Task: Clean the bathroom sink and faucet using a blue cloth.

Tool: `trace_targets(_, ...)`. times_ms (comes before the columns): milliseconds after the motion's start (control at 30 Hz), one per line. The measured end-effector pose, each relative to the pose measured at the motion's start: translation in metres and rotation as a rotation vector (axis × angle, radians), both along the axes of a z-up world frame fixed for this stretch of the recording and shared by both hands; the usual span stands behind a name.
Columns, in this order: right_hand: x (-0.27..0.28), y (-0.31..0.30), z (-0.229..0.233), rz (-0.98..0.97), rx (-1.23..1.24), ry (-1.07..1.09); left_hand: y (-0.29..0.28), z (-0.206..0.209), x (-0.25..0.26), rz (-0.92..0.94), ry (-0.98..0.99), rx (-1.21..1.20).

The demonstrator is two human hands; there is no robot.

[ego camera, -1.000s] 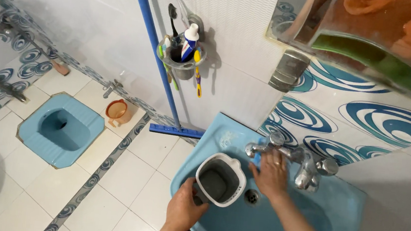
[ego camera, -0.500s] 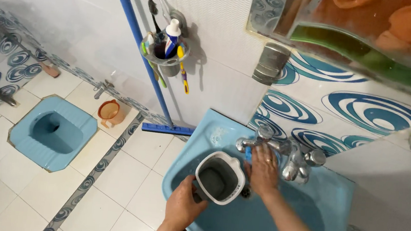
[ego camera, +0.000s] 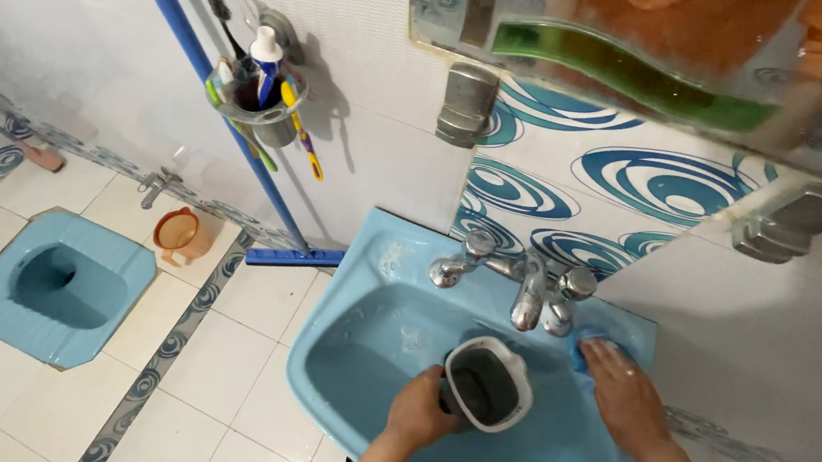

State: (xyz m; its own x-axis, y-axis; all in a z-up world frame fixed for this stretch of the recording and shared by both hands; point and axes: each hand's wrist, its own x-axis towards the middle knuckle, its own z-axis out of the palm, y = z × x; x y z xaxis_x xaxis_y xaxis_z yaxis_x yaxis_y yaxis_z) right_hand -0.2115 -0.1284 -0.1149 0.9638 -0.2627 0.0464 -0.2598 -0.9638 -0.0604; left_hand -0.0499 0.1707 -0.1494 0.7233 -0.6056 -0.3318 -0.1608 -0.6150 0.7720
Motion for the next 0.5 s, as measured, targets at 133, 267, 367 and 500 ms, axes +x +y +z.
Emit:
trace_targets(133, 0.022, 0.003, -0.004, 0.145, 0.082, -0.041, -0.025, -0.055, -0.022, -0.054, -0.04, -0.091)
trace_targets(267, 0.042, 0.02, 0.001, 0.096, 0.054, -0.113, -0.041, -0.076, -0.033, -0.103, -0.054, -0.085)
trace_targets(367, 0.068, 0.038, -0.008, 0.129, -0.007, -0.121, -0.048, -0.079, -0.026, -0.197, -0.053, 0.003)
trace_targets(500, 0.135, 0.091, -0.013, -0.222, 0.334, -0.153, -0.032, -0.054, 0.007, -0.276, -0.119, -0.005)
